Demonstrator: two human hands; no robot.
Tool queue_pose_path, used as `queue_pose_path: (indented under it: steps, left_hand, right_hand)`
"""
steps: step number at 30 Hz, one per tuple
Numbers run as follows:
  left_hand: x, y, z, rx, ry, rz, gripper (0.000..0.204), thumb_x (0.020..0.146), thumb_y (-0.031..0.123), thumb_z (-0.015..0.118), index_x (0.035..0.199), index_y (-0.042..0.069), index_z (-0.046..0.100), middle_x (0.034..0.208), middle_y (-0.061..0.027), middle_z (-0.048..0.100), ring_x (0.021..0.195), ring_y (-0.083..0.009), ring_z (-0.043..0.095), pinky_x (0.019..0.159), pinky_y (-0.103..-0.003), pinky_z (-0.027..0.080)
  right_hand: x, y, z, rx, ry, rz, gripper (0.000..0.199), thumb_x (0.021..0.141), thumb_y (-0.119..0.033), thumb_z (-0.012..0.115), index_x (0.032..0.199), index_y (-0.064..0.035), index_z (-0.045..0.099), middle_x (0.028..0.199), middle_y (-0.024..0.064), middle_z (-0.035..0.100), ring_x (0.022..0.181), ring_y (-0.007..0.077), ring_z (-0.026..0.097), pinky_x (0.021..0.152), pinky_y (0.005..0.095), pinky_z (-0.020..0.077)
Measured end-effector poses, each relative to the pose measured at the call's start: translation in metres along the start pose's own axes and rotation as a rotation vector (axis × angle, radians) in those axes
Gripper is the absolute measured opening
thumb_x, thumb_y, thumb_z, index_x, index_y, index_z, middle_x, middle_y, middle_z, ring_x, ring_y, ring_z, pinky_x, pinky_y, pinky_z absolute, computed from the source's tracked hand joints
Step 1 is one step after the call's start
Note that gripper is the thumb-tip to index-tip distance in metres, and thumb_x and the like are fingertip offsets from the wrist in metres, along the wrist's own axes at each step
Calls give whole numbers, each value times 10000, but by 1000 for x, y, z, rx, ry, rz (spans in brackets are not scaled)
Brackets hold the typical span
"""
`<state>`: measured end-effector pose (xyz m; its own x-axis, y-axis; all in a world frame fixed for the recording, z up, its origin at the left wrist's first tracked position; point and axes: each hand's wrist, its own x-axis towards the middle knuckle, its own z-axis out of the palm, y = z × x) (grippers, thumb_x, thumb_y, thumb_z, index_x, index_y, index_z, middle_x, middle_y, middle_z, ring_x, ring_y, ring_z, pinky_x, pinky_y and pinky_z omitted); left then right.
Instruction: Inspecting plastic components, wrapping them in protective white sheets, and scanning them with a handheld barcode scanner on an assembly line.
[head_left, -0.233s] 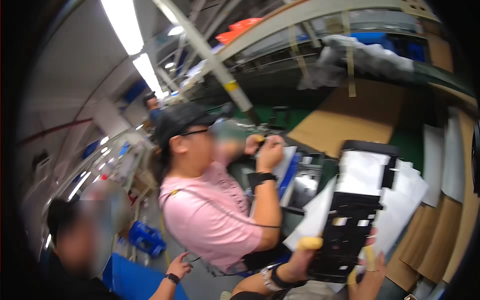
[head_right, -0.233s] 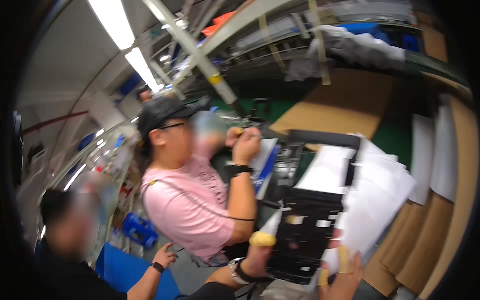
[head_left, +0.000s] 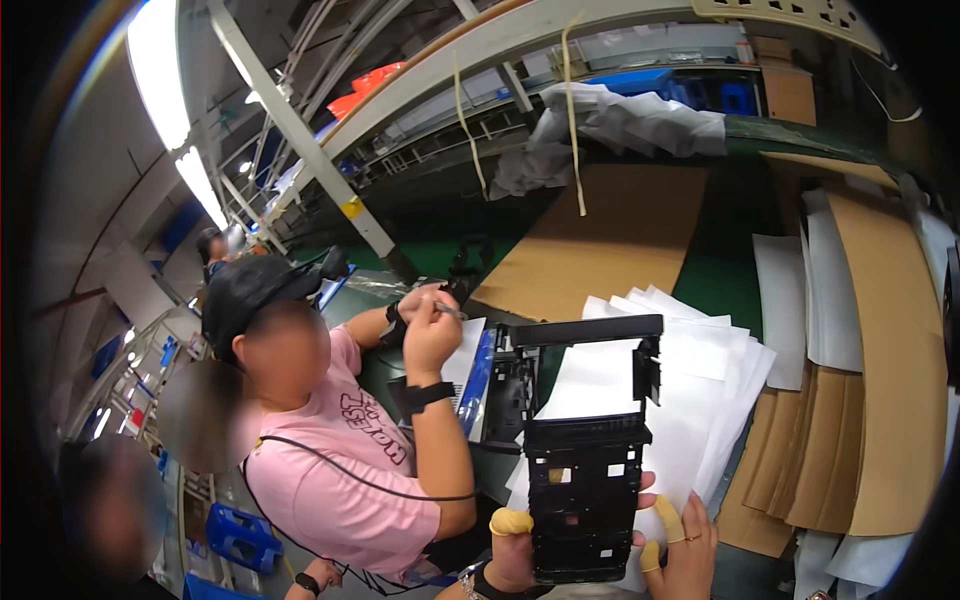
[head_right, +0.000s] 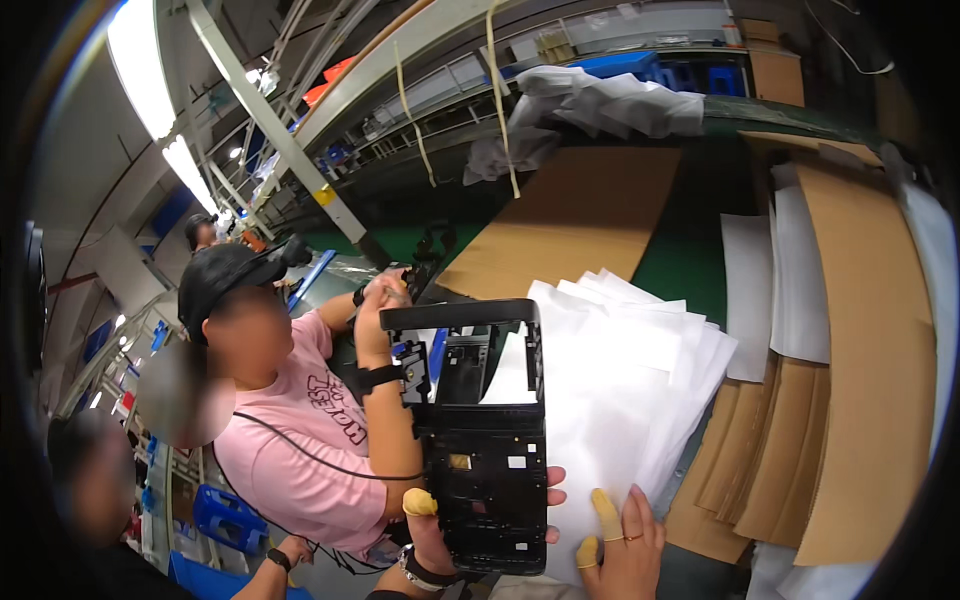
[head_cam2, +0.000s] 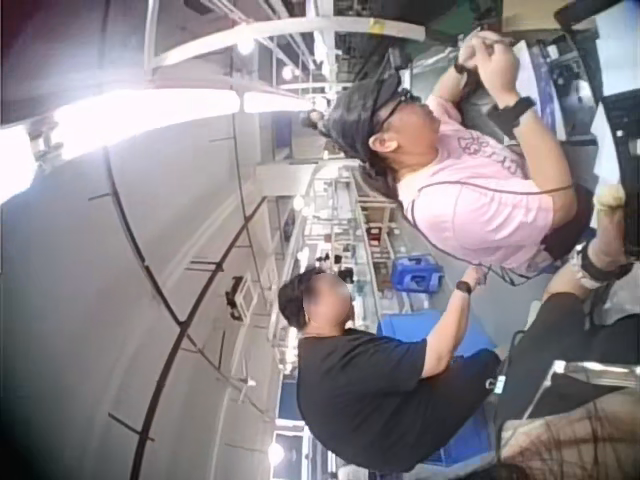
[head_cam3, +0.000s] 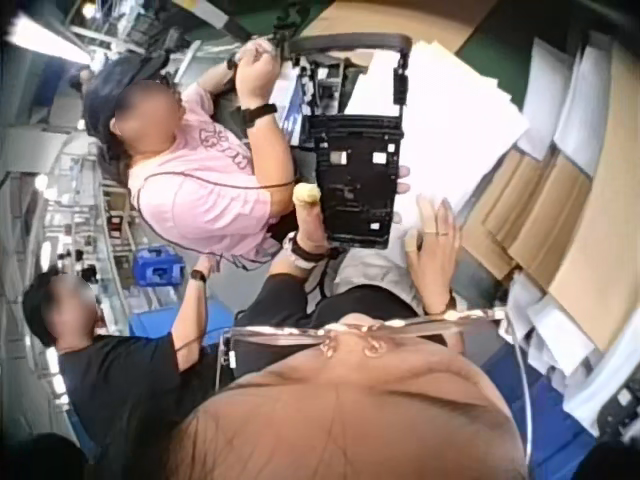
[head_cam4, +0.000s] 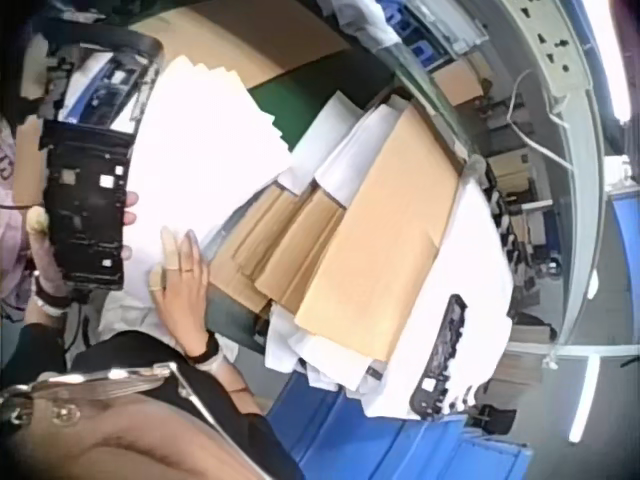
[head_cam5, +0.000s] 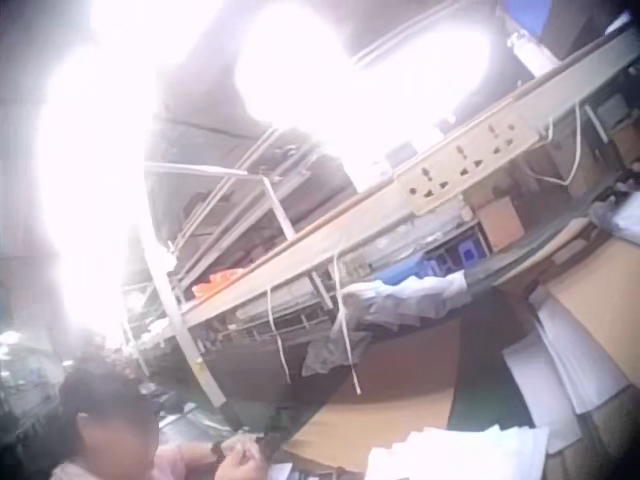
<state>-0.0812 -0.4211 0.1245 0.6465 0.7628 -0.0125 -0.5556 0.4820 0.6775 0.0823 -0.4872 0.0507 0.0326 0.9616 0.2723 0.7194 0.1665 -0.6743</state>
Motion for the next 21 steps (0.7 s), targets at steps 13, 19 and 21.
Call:
queue_pose_path:
  steps: [13, 19, 21]
  left_hand:
    - [26, -5, -40, 192, 71, 266, 853, 798, 309, 664, 1428, 200, 99, 1183, -138, 415, 693, -185, 471, 535, -271, 420]
    - [26, 9, -29, 280, 174, 30, 951, 788, 17, 656, 1435, 136, -32, 1282, -179, 402, 1047, -166, 513, 853, -259, 451]
    - [24, 13, -18, 452, 267, -5, 759, 795, 1, 643, 1402, 39, 189, 1209, -104, 489, 1060, -143, 503, 876, -261, 434]
  right_hand:
    - [5, 2, 2, 2, 7, 30, 484, 800, -141, 501, 1279, -95, 445, 1239, 215, 443, 1203, 382, 364, 995, 488, 267]
    - [6, 3, 2, -4, -17, 65, 465, 816, -164, 497, 1274, -100, 450, 1242, 212, 434, 1202, 381, 363, 991, 480, 271]
    - [6, 4, 2, 25, -9, 40, 462, 820, -173, 498, 1274, -104, 451, 1244, 209, 429, 1203, 378, 360, 993, 475, 269]
